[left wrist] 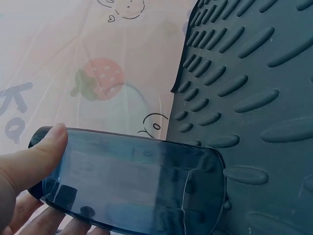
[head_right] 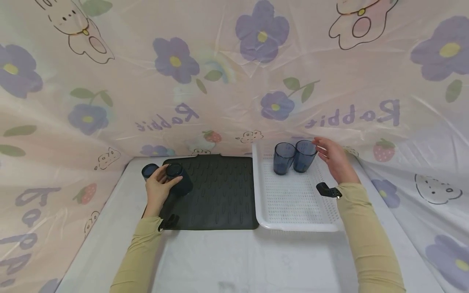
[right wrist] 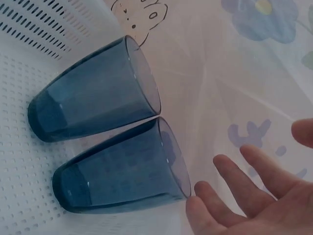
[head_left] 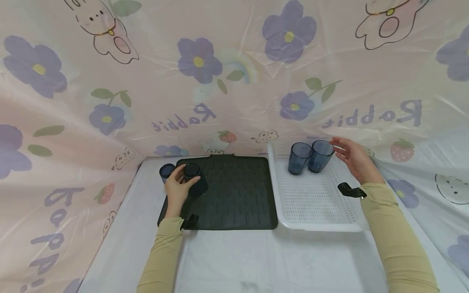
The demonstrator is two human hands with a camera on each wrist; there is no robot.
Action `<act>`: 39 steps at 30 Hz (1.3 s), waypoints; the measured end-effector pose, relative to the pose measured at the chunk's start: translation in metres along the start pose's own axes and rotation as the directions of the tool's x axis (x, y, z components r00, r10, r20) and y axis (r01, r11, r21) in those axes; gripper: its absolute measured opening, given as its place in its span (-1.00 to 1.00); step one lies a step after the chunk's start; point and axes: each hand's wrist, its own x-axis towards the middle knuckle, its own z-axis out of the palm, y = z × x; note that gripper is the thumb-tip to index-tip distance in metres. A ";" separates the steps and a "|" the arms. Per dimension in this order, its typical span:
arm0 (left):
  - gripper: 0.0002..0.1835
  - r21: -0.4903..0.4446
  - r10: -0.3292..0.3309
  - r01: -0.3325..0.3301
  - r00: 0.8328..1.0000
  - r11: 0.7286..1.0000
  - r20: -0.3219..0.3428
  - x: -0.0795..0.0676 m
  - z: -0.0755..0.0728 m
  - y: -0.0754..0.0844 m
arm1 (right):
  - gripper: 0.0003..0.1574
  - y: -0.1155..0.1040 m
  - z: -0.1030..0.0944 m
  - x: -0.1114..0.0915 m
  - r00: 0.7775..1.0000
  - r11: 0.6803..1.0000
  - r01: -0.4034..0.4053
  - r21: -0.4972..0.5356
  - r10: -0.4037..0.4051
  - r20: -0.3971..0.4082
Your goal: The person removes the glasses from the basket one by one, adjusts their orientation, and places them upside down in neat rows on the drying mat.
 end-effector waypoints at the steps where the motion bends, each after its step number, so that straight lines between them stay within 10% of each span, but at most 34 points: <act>1: -0.28 0.000 0.000 0.000 1.000 1.000 0.002 0.000 0.000 0.000 | -0.63 0.001 -0.001 0.001 1.000 1.000 0.000 0.011 0.000 0.001; 17: -0.30 0.008 0.005 -0.005 1.000 1.000 0.001 0.001 -0.001 -0.001 | -0.67 0.013 -0.010 0.017 0.999 0.997 0.040 0.064 -0.038 -0.034; 26: -0.29 0.014 0.020 -0.020 1.000 1.000 -0.007 -0.001 0.000 -0.002 | -0.20 0.017 -0.014 0.028 0.998 0.998 -0.031 0.053 0.034 -0.044; 39: -0.28 0.014 0.015 -0.015 1.000 1.000 -0.012 -0.001 0.000 -0.002 | -0.62 0.027 -0.014 0.031 1.000 0.998 0.012 0.067 -0.011 -0.013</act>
